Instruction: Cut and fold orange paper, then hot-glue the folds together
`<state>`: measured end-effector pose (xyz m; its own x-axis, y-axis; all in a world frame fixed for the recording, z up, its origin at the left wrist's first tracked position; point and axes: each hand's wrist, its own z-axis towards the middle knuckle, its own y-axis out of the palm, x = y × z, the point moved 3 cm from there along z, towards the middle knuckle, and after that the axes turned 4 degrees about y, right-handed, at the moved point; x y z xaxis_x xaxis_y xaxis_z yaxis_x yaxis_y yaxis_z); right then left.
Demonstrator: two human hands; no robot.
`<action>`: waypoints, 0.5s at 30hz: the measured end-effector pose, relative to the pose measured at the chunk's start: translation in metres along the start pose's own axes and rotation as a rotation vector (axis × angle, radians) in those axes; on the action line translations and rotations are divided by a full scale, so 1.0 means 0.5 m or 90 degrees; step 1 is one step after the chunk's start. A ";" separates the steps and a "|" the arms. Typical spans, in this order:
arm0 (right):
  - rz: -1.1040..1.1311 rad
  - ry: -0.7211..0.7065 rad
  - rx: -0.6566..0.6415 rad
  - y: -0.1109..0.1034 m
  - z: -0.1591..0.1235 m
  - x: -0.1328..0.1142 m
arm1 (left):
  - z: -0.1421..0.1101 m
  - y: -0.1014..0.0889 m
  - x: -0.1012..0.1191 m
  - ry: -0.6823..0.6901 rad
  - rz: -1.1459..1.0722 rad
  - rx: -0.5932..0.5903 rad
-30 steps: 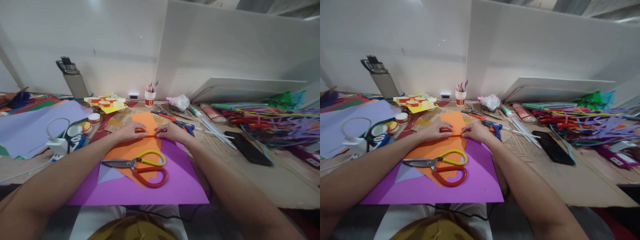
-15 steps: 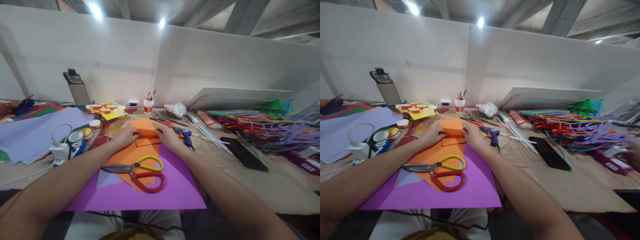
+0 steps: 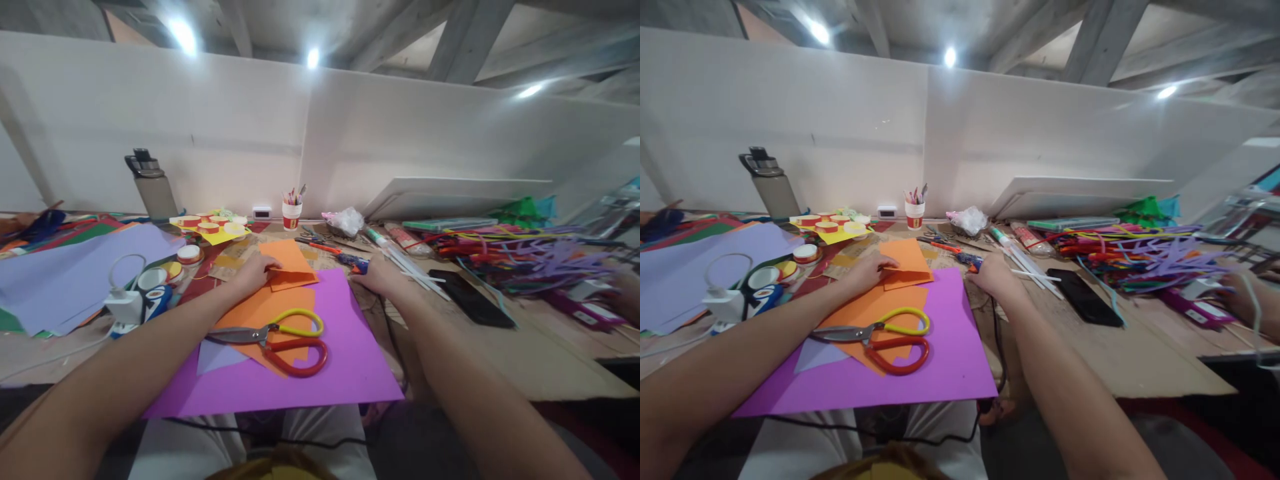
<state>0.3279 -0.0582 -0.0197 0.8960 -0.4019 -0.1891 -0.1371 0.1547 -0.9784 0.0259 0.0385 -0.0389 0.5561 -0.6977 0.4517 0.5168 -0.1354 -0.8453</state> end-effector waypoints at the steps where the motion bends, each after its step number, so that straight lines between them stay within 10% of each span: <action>1: 0.027 0.008 -0.012 0.006 0.002 0.000 | 0.003 0.000 -0.002 0.003 0.004 -0.002; 10: 0.199 0.063 -0.048 0.001 0.012 0.002 | 0.029 -0.029 -0.040 -0.143 -0.070 0.011; 15: 0.399 0.041 0.037 0.008 0.021 0.001 | 0.035 -0.022 -0.034 -0.013 -0.104 -0.029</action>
<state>0.3323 -0.0480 -0.0229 0.6256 -0.2715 -0.7313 -0.6029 0.4267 -0.6741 0.0220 0.0639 -0.0322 0.4803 -0.6498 0.5891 0.5715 -0.2776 -0.7722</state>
